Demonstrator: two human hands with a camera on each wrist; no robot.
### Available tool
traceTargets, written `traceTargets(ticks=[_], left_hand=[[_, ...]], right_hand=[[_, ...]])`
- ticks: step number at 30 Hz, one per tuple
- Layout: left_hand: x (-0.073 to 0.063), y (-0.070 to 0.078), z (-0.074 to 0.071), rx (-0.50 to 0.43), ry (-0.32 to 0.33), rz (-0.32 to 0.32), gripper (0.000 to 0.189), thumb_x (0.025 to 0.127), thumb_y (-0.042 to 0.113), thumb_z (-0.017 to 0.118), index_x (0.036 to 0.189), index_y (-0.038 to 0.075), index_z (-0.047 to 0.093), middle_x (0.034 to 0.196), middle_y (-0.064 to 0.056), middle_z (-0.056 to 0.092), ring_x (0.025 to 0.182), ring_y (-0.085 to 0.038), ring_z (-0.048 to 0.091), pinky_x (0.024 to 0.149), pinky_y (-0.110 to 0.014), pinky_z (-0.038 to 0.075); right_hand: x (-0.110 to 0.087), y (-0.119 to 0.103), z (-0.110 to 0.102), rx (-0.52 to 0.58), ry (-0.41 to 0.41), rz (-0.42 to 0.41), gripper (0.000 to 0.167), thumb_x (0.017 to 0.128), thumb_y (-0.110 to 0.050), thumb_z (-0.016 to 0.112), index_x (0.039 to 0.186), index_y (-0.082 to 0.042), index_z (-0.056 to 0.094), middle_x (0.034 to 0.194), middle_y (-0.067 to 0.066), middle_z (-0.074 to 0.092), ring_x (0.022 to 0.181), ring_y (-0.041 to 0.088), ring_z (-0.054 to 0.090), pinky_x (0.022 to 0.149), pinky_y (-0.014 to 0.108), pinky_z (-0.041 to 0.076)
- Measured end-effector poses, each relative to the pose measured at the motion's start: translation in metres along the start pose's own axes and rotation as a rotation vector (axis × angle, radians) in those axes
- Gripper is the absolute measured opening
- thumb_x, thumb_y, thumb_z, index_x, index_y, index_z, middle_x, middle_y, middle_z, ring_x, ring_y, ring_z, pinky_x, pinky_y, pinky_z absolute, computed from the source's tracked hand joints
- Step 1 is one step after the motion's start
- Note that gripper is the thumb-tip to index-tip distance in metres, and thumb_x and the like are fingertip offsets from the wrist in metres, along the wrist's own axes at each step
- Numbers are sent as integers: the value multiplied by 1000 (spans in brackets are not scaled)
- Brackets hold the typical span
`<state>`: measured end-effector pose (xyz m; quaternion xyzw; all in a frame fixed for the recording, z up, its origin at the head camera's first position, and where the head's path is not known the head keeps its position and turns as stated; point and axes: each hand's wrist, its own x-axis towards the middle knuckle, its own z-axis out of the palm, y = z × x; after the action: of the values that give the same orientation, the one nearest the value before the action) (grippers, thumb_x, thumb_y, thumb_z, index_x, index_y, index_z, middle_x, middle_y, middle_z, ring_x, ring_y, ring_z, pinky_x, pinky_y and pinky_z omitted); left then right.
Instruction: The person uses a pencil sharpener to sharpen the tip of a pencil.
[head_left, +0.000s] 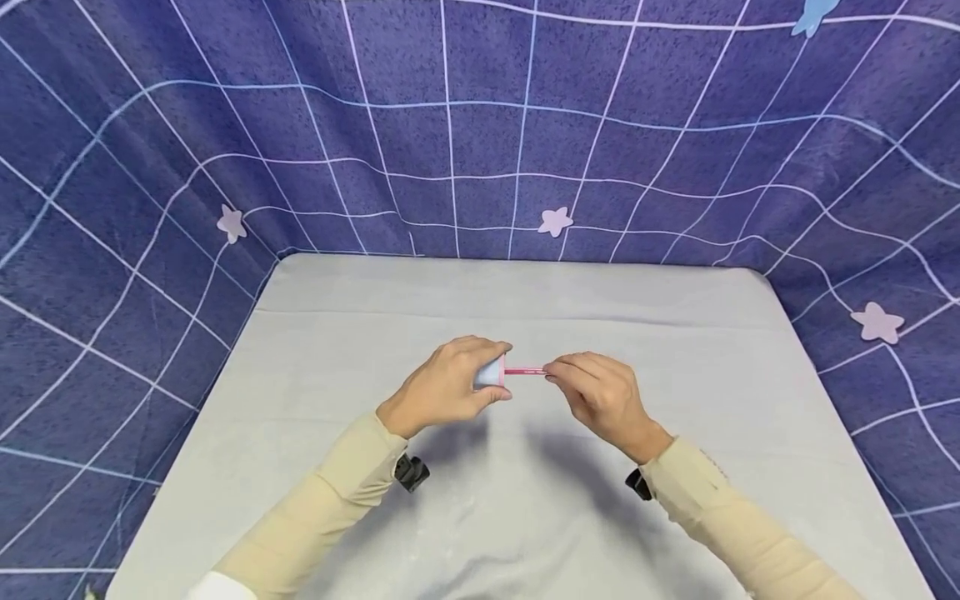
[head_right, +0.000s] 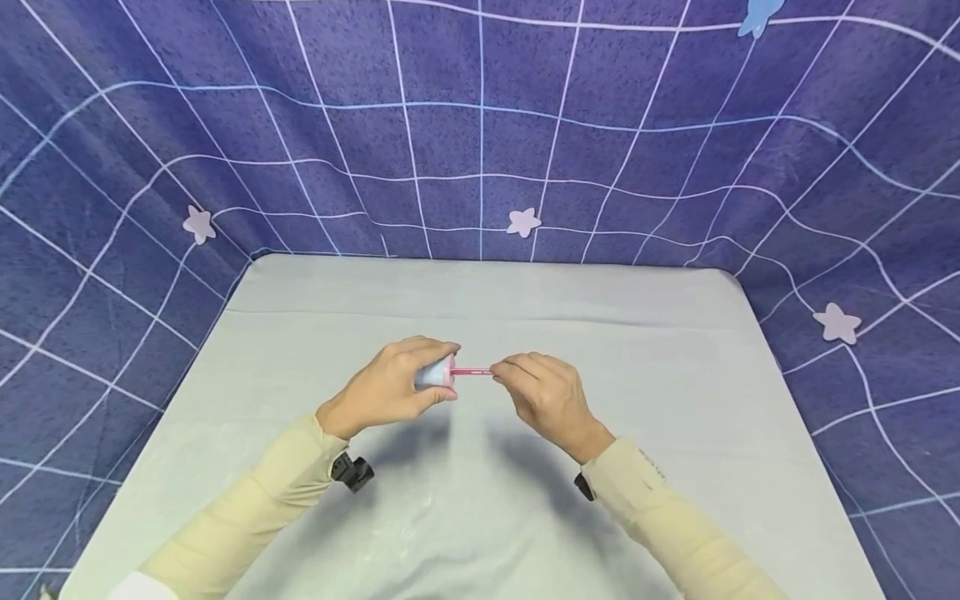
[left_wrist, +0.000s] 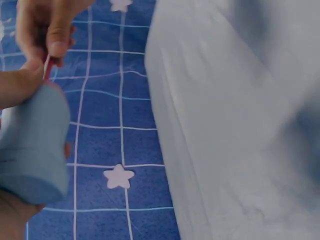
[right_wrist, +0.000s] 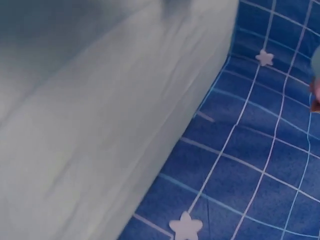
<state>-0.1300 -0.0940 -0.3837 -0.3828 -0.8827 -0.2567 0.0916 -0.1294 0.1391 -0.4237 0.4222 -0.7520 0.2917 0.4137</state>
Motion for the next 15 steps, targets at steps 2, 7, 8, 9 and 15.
traceTargets(ticks=[2,7,8,9,15], left_hand=[[-1,-1,5,67,49,65,53,74,23,81,116,-4,64,109,-13,69,99,-24,65,89,-37,51],[-8,-5,24,271,152,246,52,70,24,83,112,-2,65,104,-10,69,92,-22,63,80,-34,48],[-9,-5,27,295,156,272,52,71,25,82,113,-1,65,103,-10,68,92,-22,62,79,-33,48],[-11,-6,30,305,156,293,52,72,25,82,113,-1,64,103,-9,68,92,-22,62,79,-33,48],[-14,-10,37,259,133,273,52,75,28,80,114,-2,63,106,-10,68,95,-22,63,85,-34,50]], right_hand=[[-1,-2,-1,119,-75,147,4,84,-5,70,87,-4,72,76,2,69,58,9,56,50,21,46],[-1,-5,-8,493,-358,726,8,78,3,73,85,1,74,71,8,69,51,3,47,44,19,40],[-1,-4,-9,548,-415,836,7,78,3,72,85,2,73,70,10,69,50,4,48,43,20,40],[0,-2,-10,593,-468,932,7,78,3,72,86,3,73,70,12,69,49,5,48,43,21,41],[1,4,-13,546,-577,946,10,79,-1,72,89,0,73,74,10,69,52,8,53,47,22,46]])
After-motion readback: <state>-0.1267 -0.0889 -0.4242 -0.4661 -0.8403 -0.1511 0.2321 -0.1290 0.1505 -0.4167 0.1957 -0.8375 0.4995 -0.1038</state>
